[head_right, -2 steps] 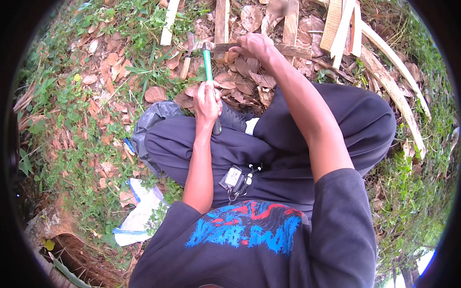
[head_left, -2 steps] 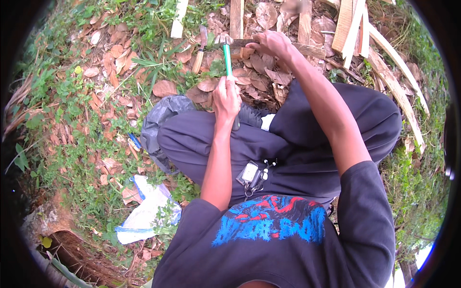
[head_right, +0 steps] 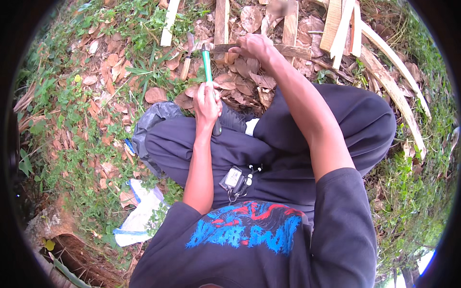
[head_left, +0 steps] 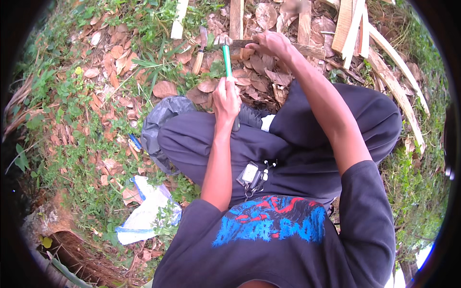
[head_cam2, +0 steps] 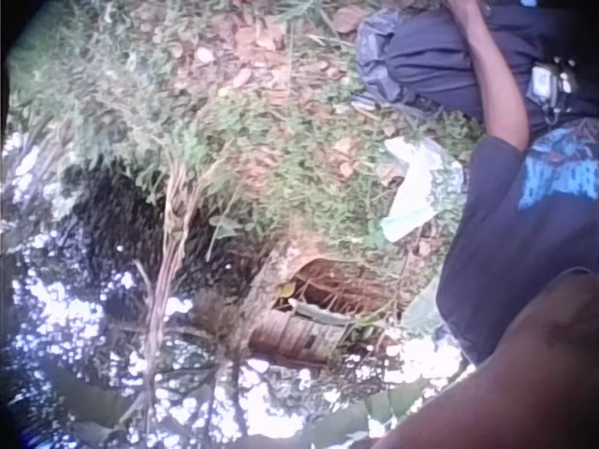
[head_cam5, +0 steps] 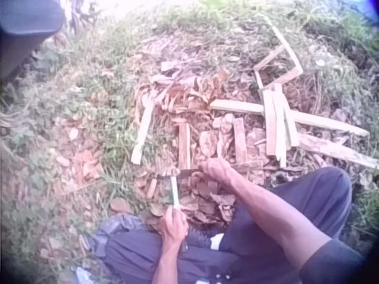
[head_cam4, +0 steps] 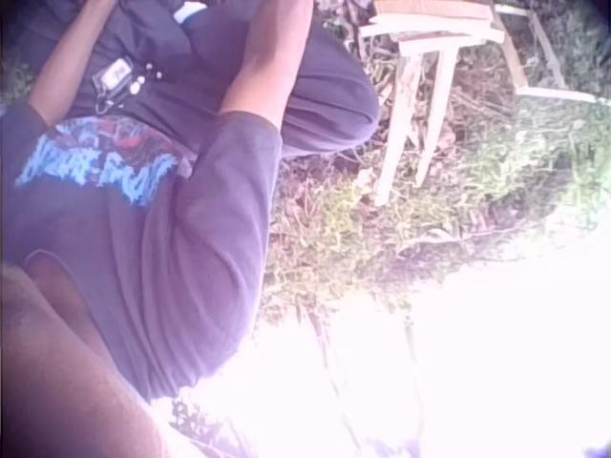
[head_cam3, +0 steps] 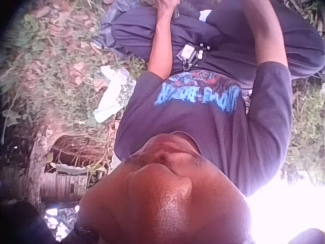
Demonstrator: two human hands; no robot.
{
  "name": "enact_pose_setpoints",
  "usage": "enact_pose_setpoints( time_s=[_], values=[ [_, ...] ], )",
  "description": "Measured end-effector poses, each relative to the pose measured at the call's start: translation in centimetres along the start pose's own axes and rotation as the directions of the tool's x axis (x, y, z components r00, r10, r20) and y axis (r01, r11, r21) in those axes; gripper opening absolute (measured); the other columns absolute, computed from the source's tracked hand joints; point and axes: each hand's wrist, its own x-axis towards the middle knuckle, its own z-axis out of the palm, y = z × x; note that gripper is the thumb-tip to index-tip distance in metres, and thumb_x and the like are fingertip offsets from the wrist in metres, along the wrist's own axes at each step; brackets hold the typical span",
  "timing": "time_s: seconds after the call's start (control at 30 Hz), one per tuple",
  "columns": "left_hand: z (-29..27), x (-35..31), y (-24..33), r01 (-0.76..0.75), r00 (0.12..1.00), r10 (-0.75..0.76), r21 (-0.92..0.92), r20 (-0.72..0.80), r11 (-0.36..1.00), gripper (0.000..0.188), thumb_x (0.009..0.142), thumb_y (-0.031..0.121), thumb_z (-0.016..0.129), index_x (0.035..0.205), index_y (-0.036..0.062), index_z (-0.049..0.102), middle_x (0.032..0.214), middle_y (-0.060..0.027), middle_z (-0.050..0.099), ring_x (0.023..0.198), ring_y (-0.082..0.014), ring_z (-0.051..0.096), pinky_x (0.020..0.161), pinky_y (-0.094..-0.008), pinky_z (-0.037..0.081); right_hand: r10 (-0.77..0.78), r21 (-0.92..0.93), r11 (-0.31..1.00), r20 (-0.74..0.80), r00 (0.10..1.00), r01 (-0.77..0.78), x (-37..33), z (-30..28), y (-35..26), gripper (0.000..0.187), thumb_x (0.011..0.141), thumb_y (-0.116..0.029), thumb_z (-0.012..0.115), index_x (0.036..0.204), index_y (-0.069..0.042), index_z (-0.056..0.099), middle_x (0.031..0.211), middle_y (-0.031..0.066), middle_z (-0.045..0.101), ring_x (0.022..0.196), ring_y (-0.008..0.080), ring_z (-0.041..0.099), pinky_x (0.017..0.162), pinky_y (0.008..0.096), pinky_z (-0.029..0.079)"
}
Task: The person sits on the ground and arranges several thin wooden strips into a neat stack. They use a green-handled knife to scrape and smooth the edges of the wood pieces while organizing them.
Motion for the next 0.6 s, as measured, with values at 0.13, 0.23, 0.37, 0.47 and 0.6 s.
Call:
enact_pose_setpoints(
  time_s=[0.13, 0.23, 0.37, 0.47, 0.6],
  values=[
    [-0.2, 0.2, 0.3, -0.031, 1.000, 0.031, -0.020, -0.004, 0.999, 0.034, 0.103, 0.032, 0.034, 0.097, 0.0021, 0.049, 0.062, -0.0007, 0.043, 0.037, -0.0075, 0.040, 0.031, -0.0235, 0.034, -0.030, 0.030, 0.999, -0.039, 0.999, 0.031, 0.5, -0.5, -0.1, 0.057, 0.091, -0.060, 0.046, 0.096, -0.007, 0.066, 0.077, 0.0194, 0.067, 0.076, 0.0339, 0.068, 0.067, 0.0444, 0.055],
    [-0.3, 0.2, 0.6, 0.001, 1.000, -0.001, -0.047, -0.014, 0.999, 0.034, 0.104, 0.032, 0.033, 0.098, 0.0024, 0.048, 0.063, -0.0009, 0.043, 0.037, -0.0075, 0.039, 0.031, -0.0234, 0.034, -0.040, 0.057, 0.997, -0.075, 0.996, 0.044, 0.9, -0.5, -0.1, 0.056, 0.091, -0.059, 0.046, 0.095, -0.006, 0.066, 0.074, 0.0190, 0.067, 0.074, 0.0348, 0.068, 0.065, 0.0448, 0.055],
    [-0.4, 0.2, 0.5, 0.018, 1.000, -0.020, -0.063, -0.024, 0.998, 0.032, 0.104, 0.031, 0.033, 0.099, 0.0030, 0.048, 0.063, -0.0010, 0.043, 0.038, -0.0076, 0.039, 0.031, -0.0234, 0.034, -0.017, 0.036, 0.999, -0.037, 0.999, 0.018, 1.4, 0.2, -0.2, 0.061, 0.090, -0.064, 0.042, 0.099, -0.008, 0.066, 0.080, 0.0193, 0.067, 0.077, 0.0336, 0.068, 0.067, 0.0434, 0.055],
    [-0.4, 0.3, 0.4, 0.023, 1.000, -0.024, -0.071, -0.020, 0.997, 0.032, 0.104, 0.031, 0.033, 0.099, 0.0032, 0.048, 0.063, -0.0010, 0.043, 0.038, -0.0075, 0.040, 0.031, -0.0234, 0.034, -0.038, 0.018, 0.999, -0.078, 0.996, 0.039, 1.3, 0.8, 0.0, 0.065, 0.089, -0.068, 0.040, 0.103, -0.010, 0.066, 0.086, 0.0200, 0.067, 0.080, 0.0328, 0.068, 0.069, 0.0429, 0.055],
    [-0.4, 0.5, 0.3, 0.010, 1.000, -0.011, -0.063, -0.018, 0.998, 0.031, 0.104, 0.031, 0.033, 0.098, 0.0034, 0.048, 0.062, -0.0009, 0.043, 0.038, -0.0074, 0.040, 0.031, -0.0236, 0.034, -0.038, -0.011, 0.999, -0.108, 0.993, 0.037, 1.2, 1.1, 0.1, 0.066, 0.088, -0.069, 0.039, 0.109, -0.012, 0.065, 0.091, 0.0198, 0.067, 0.083, 0.0324, 0.068, 0.072, 0.0427, 0.055]
  ],
)
